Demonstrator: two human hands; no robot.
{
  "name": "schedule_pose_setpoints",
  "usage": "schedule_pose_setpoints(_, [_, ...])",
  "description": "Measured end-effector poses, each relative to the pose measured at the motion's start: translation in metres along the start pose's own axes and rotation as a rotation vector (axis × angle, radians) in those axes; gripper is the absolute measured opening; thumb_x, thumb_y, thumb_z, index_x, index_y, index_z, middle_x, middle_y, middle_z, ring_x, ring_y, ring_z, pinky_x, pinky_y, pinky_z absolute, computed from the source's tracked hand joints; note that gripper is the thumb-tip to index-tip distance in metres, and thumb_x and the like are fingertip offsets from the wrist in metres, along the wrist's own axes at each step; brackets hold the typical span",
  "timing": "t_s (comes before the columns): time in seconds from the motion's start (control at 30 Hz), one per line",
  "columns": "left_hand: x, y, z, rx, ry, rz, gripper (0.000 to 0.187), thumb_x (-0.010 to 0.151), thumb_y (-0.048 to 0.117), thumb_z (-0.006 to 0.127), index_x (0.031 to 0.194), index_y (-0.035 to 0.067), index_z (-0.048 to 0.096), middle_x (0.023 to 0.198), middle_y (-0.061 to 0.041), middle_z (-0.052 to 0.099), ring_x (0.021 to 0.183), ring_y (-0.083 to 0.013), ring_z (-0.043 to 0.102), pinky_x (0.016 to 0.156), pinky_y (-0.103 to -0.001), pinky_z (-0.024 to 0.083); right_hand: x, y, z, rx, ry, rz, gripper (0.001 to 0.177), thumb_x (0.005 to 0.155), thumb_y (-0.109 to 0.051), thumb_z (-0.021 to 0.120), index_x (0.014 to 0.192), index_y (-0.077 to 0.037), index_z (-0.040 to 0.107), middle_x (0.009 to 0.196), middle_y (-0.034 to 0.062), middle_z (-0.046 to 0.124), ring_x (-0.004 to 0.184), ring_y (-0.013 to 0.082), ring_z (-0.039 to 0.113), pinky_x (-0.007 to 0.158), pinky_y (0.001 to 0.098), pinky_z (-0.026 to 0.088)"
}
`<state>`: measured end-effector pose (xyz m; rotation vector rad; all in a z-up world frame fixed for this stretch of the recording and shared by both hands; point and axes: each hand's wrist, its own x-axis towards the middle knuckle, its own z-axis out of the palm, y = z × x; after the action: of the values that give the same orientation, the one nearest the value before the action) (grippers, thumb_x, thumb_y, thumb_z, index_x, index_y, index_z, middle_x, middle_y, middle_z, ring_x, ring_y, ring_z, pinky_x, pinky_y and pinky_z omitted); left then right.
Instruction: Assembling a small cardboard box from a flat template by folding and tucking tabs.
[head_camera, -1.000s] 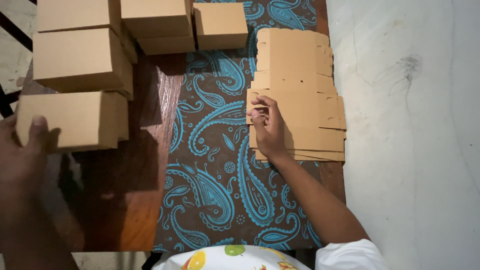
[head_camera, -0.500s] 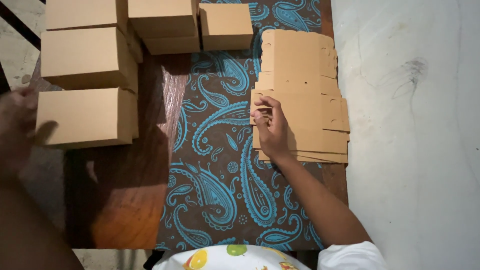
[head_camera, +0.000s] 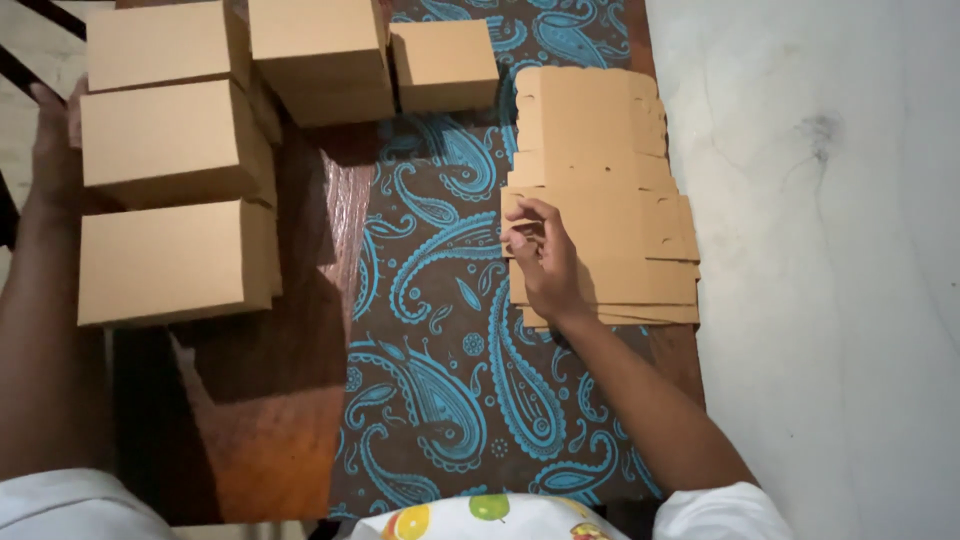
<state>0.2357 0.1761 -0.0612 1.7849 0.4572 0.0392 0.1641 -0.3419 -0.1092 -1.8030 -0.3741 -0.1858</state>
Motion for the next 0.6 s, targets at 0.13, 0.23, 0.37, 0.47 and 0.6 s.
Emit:
schedule_pose_setpoints(0.13, [0.191, -0.181, -0.060, -0.255, -0.141, 0.451, 0.063, 0.122, 0.050, 0.038, 0.163, 0.010, 0.012, 0.170, -0.010, 0.015, 0.160, -0.0227, 0.018, 0.131, -0.038, 0.016, -0.001, 0.001, 0.001, -0.001, -0.016, 0.012, 0.042, 0.106, -0.033, 0.050, 0.139, -0.007, 0.047, 0.125, 0.0118, 0.059, 0.102, 0.0226, 0.068, 0.088, 0.0372, 0.060])
schedule_pose_setpoints(0.23, [0.079, -0.066, -0.011, -0.008, -0.304, 0.687, 0.069, 0.116, 0.055, 0.019, 0.165, 0.006, 0.013, 0.171, -0.022, 0.021, 0.158, -0.0379, 0.020, 0.128, -0.050, 0.020, -0.001, -0.002, 0.003, 0.032, -0.021, 0.024, 0.037, 0.105, -0.024, 0.051, 0.138, -0.007, 0.047, 0.125, 0.0117, 0.059, 0.102, 0.0211, 0.066, 0.087, 0.0356, 0.060])
schedule_pose_setpoints(0.37, [0.026, -0.013, 0.009, 0.032, -0.259, 0.562, 0.055, 0.117, 0.042, 0.026, 0.166, 0.019, 0.015, 0.170, -0.016, 0.026, 0.154, -0.0332, 0.028, 0.120, -0.048, 0.029, -0.001, -0.004, 0.003, 0.003, -0.012, 0.015, 0.041, 0.105, -0.031, 0.050, 0.137, -0.007, 0.047, 0.123, 0.0108, 0.060, 0.101, 0.0208, 0.067, 0.090, 0.0359, 0.058])
schedule_pose_setpoints(0.47, [0.000, 0.011, 0.020, 0.123, -0.071, 0.203, 0.086, 0.094, 0.078, 0.026, 0.162, 0.025, 0.024, 0.164, -0.010, 0.034, 0.148, -0.0316, 0.034, 0.111, -0.052, 0.032, -0.002, 0.001, 0.001, 0.014, -0.011, 0.038, 0.044, 0.104, -0.037, 0.051, 0.137, -0.008, 0.048, 0.123, 0.0100, 0.060, 0.101, 0.0205, 0.068, 0.090, 0.0359, 0.059])
schedule_pose_setpoints(0.6, [-0.008, 0.024, 0.025, 0.056, -0.230, 0.394, 0.091, 0.094, 0.085, 0.027, 0.163, 0.027, 0.015, 0.171, -0.010, 0.026, 0.156, -0.0360, 0.027, 0.115, -0.059, 0.030, -0.001, 0.016, 0.001, 0.051, -0.014, -0.006, 0.044, 0.104, -0.027, 0.055, 0.140, -0.002, 0.047, 0.119, 0.0185, 0.061, 0.099, 0.0282, 0.070, 0.084, 0.0402, 0.061])
